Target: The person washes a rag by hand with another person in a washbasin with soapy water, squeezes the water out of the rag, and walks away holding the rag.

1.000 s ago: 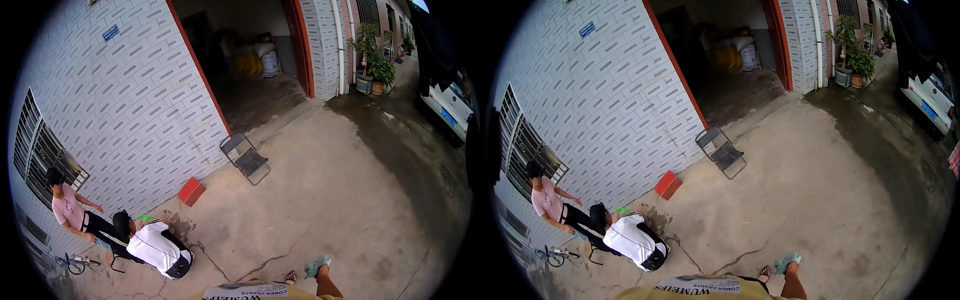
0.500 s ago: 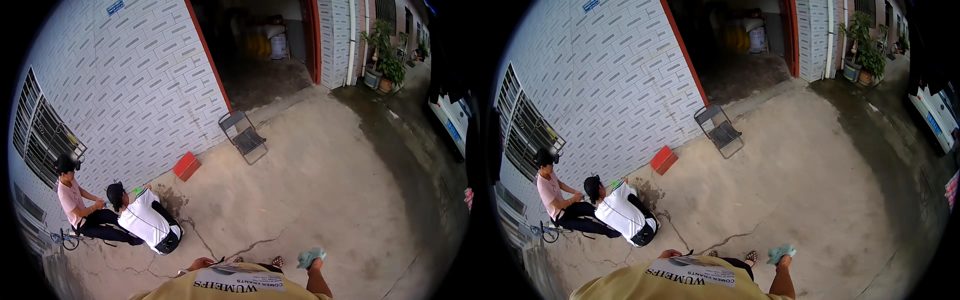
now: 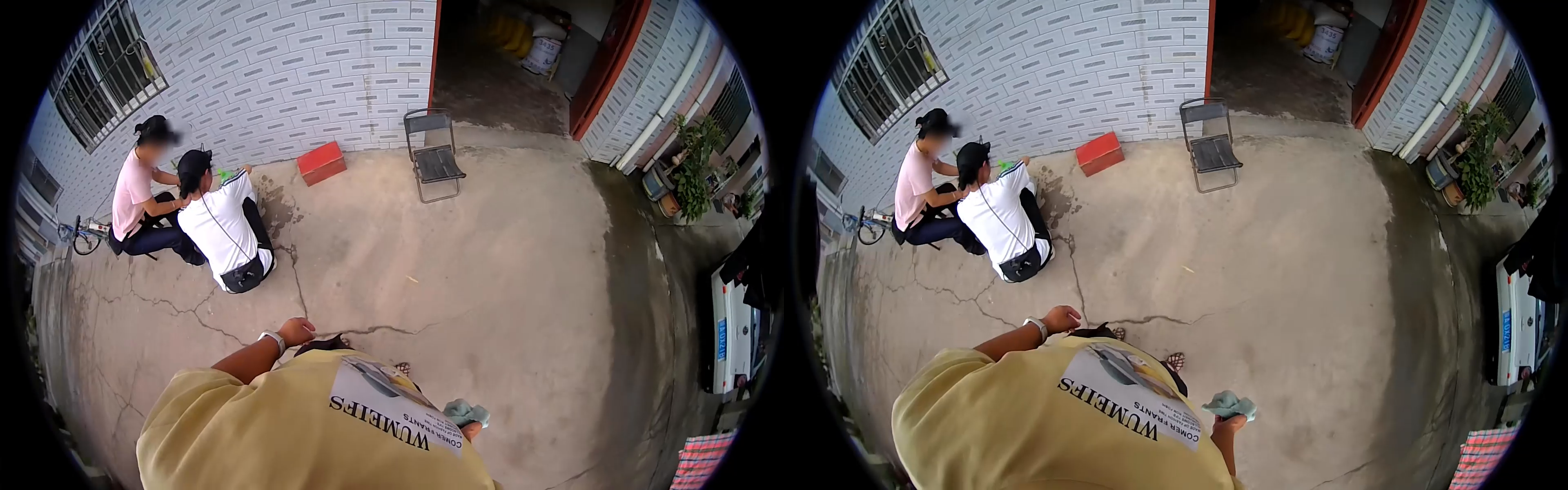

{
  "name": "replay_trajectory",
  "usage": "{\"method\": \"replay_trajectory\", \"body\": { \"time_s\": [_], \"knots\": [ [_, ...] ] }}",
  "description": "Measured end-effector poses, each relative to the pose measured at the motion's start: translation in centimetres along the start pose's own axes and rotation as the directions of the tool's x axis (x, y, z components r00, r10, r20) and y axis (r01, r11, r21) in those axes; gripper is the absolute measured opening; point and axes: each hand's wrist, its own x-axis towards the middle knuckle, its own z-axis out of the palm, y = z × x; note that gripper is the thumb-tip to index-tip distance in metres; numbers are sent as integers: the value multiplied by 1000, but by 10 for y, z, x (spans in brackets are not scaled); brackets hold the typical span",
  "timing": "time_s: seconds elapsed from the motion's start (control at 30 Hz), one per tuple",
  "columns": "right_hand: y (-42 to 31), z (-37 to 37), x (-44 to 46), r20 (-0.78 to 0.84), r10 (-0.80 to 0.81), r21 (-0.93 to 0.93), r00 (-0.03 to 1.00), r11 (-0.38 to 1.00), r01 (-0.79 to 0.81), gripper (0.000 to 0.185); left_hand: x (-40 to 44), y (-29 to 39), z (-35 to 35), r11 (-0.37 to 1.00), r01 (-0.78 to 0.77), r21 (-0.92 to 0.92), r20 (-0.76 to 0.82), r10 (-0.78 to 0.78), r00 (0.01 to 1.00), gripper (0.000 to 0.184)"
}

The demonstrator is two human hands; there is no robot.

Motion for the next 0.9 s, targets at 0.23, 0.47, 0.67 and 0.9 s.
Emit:
{"method": "replay_trajectory", "body": {
  "time_s": [0.23, 0.47, 0.67, 0.9],
  "knots": [
    [-11, 10, 8, 102, 43, -198, 994, 980, -22, 39, -29, -13, 16, 993, 29, -113, -39, -34, 999, 21],
    [-14, 59, 33, 159, 157, -389, 975, 917, -84, 39, -86, -72, 21, 951, 182, -250, -199, -234, 952, 19],
    [0, 139, 26, 384, 218, -453, 897, 891, -23, 40, -105, -145, 29, 916, 203, -345, -288, -309, 906, 19],
    [67, 188, -59, 616, 116, -485, 779, 835, 259, 43, -115, -190, 20, 928, 182, -326, -281, -279, 918, 23]
  ]
}}
